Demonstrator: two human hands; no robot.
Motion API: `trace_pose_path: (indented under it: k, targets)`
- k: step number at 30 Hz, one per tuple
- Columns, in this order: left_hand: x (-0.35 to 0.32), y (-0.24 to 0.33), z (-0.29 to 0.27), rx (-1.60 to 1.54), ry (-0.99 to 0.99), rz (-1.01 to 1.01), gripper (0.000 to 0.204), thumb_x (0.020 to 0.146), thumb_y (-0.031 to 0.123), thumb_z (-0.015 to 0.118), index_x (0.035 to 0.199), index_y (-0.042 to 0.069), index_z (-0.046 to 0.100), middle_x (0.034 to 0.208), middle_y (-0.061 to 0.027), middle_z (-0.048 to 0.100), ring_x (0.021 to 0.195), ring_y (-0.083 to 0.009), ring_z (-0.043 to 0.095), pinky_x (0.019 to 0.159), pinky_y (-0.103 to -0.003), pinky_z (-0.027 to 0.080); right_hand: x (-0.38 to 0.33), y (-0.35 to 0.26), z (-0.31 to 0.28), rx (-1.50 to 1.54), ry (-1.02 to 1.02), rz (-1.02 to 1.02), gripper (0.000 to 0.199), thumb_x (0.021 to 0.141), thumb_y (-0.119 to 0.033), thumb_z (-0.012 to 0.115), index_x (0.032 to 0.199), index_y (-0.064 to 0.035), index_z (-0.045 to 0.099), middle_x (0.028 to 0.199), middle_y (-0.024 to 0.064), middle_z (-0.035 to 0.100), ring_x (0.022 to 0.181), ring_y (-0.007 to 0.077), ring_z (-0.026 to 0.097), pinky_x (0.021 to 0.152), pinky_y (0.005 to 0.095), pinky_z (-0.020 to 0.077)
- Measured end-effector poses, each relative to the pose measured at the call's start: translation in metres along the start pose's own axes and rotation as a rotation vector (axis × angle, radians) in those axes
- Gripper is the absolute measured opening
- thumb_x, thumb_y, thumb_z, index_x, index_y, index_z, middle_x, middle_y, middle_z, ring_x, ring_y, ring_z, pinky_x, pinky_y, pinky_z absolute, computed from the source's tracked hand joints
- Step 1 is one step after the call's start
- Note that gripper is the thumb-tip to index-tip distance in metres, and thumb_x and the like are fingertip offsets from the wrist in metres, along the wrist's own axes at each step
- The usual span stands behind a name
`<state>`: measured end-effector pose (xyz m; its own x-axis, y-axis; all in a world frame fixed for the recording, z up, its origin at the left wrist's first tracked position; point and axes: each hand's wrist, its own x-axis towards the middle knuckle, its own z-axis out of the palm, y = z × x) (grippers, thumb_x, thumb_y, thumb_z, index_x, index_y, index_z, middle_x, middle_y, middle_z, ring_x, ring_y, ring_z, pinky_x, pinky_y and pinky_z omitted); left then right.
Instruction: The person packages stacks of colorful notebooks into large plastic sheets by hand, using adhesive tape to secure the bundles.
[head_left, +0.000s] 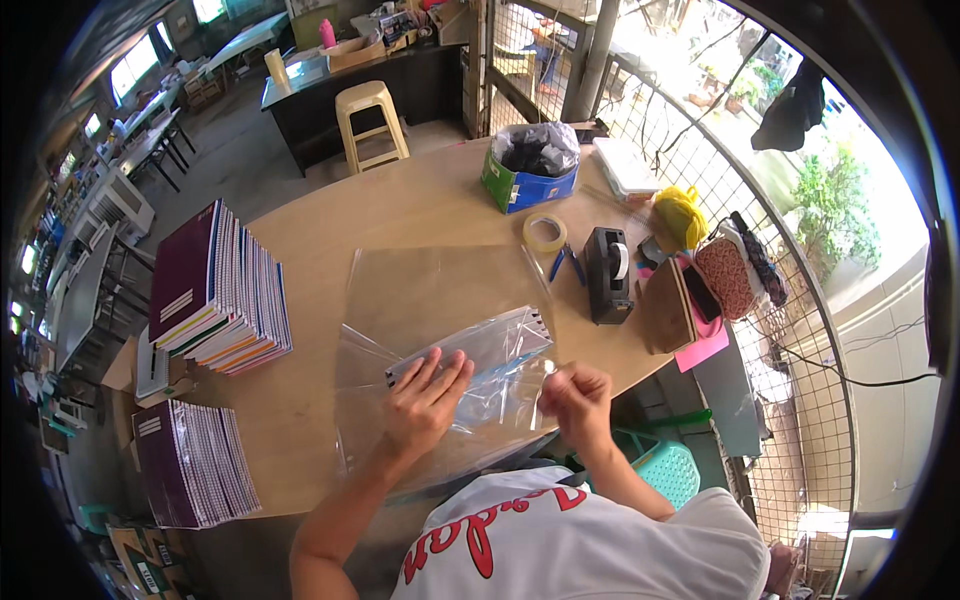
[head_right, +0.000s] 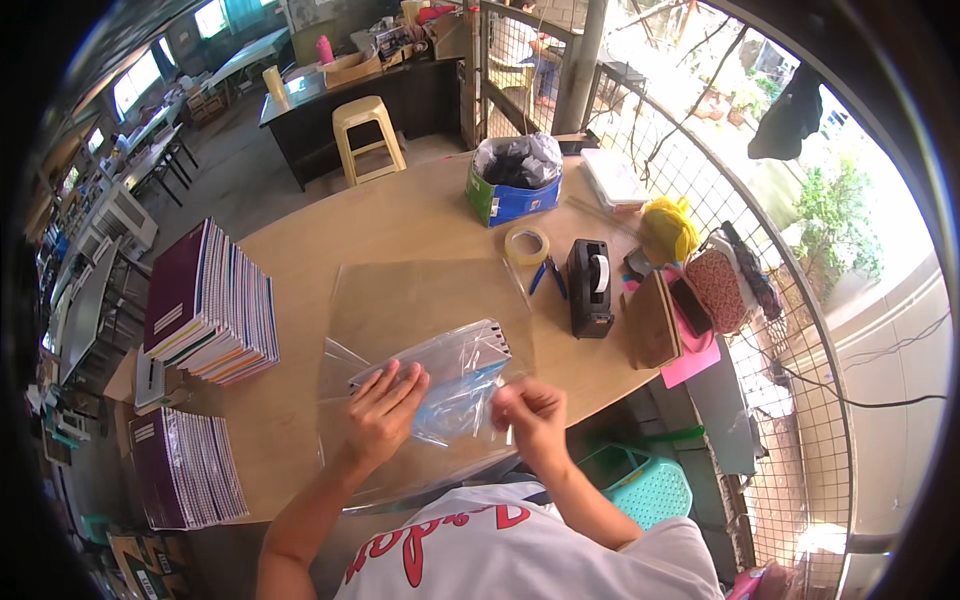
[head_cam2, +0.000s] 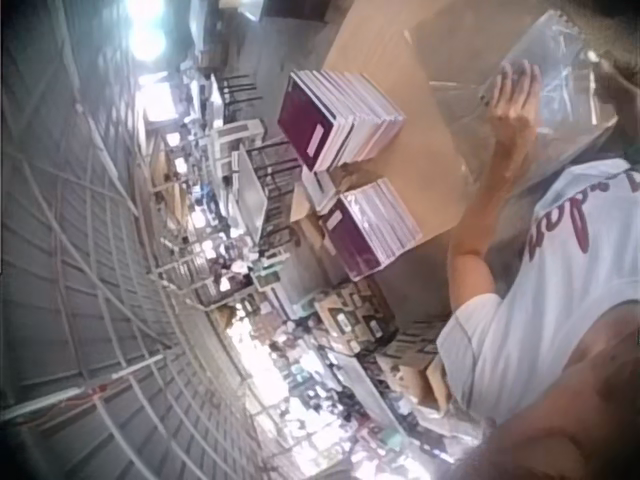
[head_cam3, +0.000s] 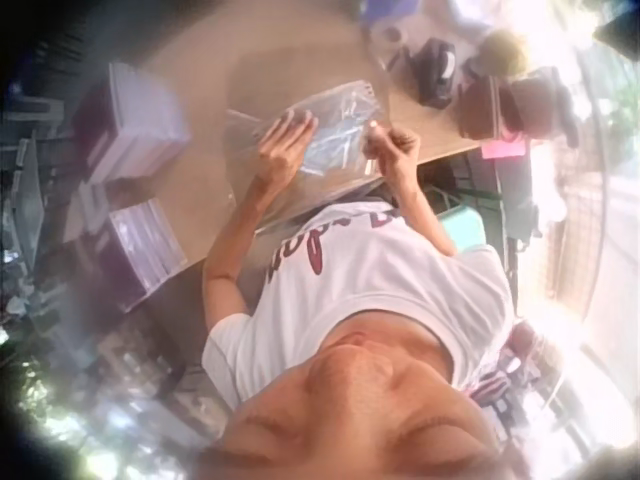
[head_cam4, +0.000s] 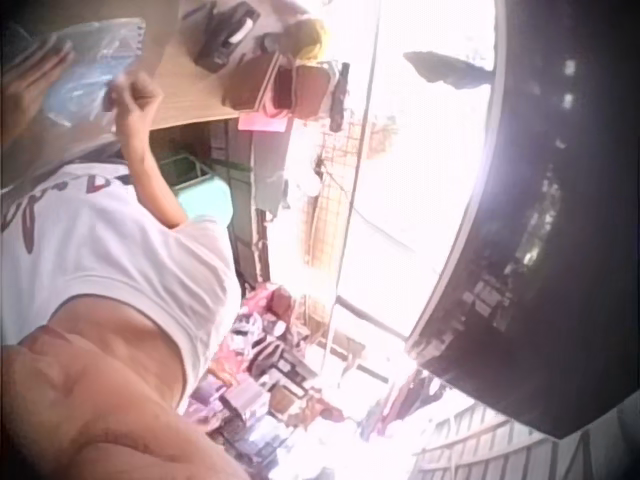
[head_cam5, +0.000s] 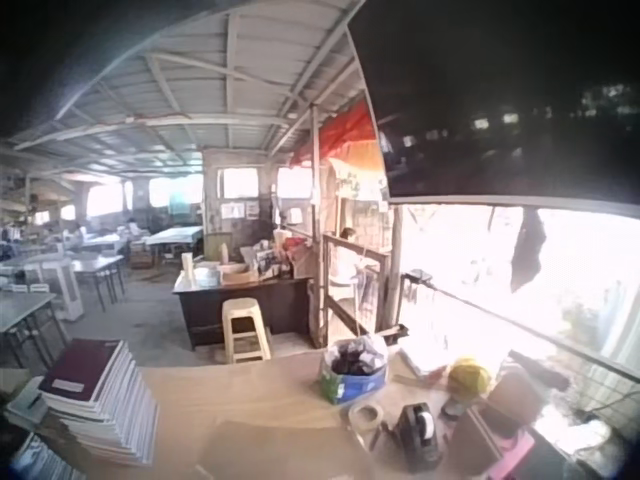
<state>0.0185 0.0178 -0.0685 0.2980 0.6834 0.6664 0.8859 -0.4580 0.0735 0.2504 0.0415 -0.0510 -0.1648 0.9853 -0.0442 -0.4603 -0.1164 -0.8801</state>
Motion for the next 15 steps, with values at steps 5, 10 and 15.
trace_pose_path:
  k: [5,10,15]
  targets:
    - [0.002,0.005,-0.001,-0.012,0.018,0.004,0.028,0.083,0.011,0.072,0.11,0.011,0.074,0.115,-0.0044,0.072,0.106,-0.0284,0.069,0.091,-0.038,0.052,0.001,0.041,0.013,-0.547,-0.011,0.176,0.027,0.092,-0.021,0.072,0.076,0.0005,0.066,0.062,0.0027,0.06,0.051,0.0064,0.049,0.046,0.0214,0.0357]
    - [0.0,0.003,0.0,-0.044,0.026,-0.023,0.028,0.081,0.012,0.075,0.109,0.011,0.075,0.113,-0.0037,0.072,0.105,-0.0278,0.069,0.091,-0.038,0.052,0.0,0.073,0.002,-0.156,-0.032,0.231,0.029,0.09,-0.022,0.074,0.076,0.0004,0.064,0.06,0.0002,0.058,0.051,0.0064,0.048,0.047,0.0219,0.0354]
    - [0.0,0.002,-0.006,-0.114,-0.067,-0.03,0.039,0.08,0.013,0.075,0.118,0.011,0.07,0.124,-0.0052,0.068,0.113,-0.0283,0.065,0.096,-0.039,0.049,0.022,0.101,0.011,-0.476,0.108,-0.108,0.039,0.086,-0.031,0.078,0.069,-0.0003,0.063,0.055,0.0037,0.059,0.048,0.0129,0.052,0.047,0.0279,0.0407]
